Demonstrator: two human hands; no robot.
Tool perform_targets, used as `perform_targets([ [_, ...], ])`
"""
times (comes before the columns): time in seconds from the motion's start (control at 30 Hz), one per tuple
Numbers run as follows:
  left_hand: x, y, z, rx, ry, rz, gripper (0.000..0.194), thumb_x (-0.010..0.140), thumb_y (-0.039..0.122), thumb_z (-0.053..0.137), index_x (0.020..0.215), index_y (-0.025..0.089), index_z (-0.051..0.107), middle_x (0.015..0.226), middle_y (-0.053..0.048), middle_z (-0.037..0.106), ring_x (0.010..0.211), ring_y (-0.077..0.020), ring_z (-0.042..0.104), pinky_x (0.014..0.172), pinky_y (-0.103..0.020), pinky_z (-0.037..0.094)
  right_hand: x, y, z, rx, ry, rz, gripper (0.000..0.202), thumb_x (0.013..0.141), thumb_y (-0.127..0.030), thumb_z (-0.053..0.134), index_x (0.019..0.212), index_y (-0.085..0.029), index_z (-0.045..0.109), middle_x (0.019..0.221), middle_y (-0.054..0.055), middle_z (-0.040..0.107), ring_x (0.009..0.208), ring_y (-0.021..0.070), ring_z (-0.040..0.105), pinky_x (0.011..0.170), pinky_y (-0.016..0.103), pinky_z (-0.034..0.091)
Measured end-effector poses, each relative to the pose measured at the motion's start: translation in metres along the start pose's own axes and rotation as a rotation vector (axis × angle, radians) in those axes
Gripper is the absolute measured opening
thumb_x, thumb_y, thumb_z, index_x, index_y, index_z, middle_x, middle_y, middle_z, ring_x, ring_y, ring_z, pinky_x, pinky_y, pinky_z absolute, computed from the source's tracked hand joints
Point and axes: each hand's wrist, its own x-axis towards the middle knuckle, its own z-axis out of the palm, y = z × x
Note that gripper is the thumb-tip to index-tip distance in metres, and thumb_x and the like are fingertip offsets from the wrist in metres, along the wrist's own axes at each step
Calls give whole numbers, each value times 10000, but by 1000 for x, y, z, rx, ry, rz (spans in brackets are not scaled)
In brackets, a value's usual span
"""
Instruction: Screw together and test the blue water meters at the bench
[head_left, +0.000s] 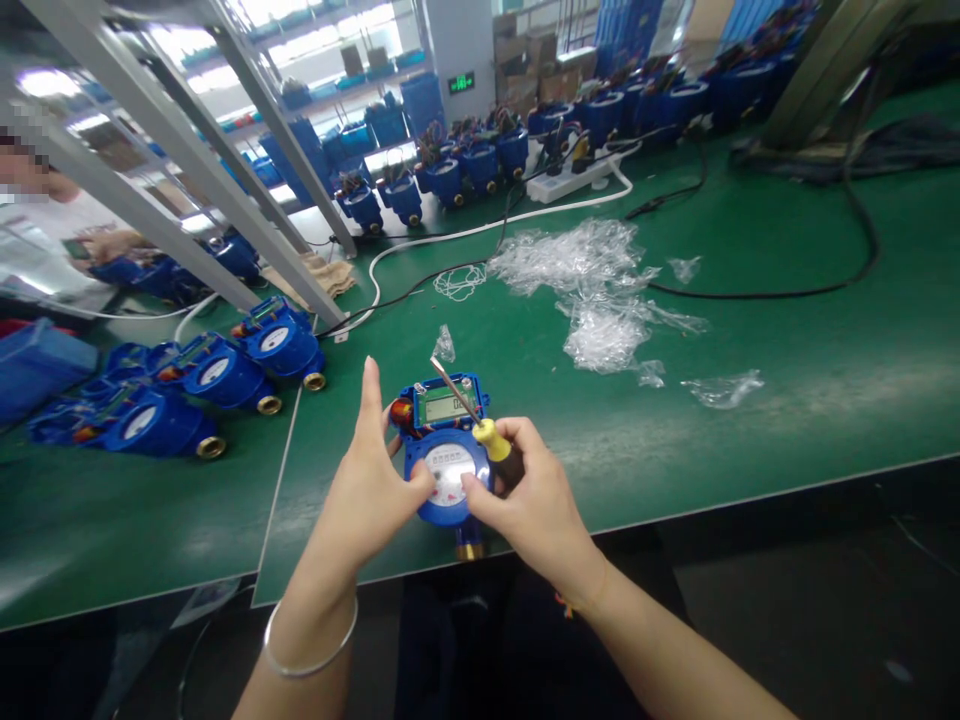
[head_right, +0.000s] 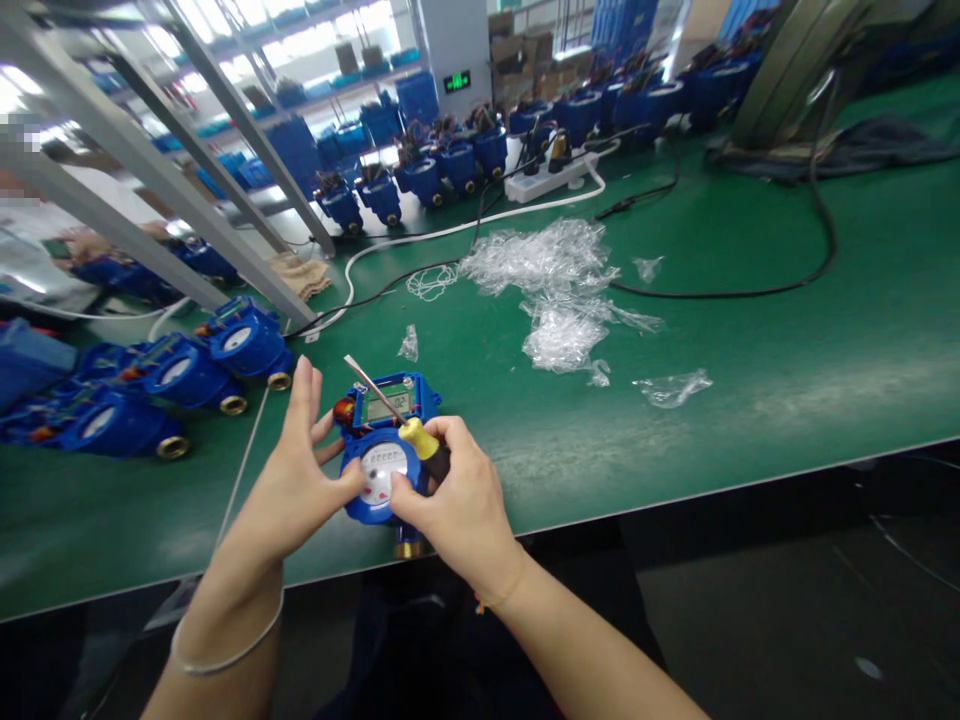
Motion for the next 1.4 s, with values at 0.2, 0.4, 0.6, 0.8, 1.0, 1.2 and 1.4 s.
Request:
perform_targets([
  [0.2,0,1,6,-35,73,-103,1249,653,110,730,1577,386,-65,1689,-84,71,1452,-373,367,1110,-504,465,0,2,1,5,9,-7,340,742,-312,702,1022,-232,528,856,-8,630,700,160,576,630,266,459],
  [0.4,-10,-6,7,3,42,-71,1133,712,154,715,1587,373,31,1695,-62,27,1481,-376,312,1135,-530,435,0,2,1,8,5,18,338,741,-313,694,1023,-229,526,847,-8,619,694,157,562,611,261,447],
  [0.6,6,7,-3,380,111,371,1117,667,377,889,1566,327,228,1697,-54,33,1552,-359,-5,1259,-572,32,1,6,1,39,-13,6,342,755,-314,697,1038,-240,519,832,-26,611,638,135,542,604,257,459],
  [0.8,27,10,-8,520,46,659,978,692,371,882,1508,392,342,1697,-7,56,1549,-373,-33,1245,-609,-7,3,10,-1,50,-17,1,350,749,-300,705,1042,-249,520,815,-38,603,624,131,540,605,257,459],
  [1.0,19,-8,-1,471,121,738,943,823,256,772,1555,390,192,1698,-24,-44,1556,-342,-9,1252,-622,44,5,9,-1,31,-18,-9,360,742,-307,707,1045,-235,525,890,-18,626,723,152,580,667,270,473],
  [1.2,21,-3,0,487,137,810,1008,783,298,812,1545,464,174,1689,62,-80,1559,-317,-50,1268,-616,26,4,11,0,38,-10,-20,356,749,-301,700,1052,-242,523,861,-35,611,708,141,562,665,259,467],
  [1.4,17,-2,3,468,109,793,922,838,139,730,1530,460,211,1686,59,-105,1560,-308,-60,1269,-622,40,8,8,-1,35,-6,-15,331,757,-302,693,1034,-234,527,833,-41,595,680,134,540,646,257,454],
])
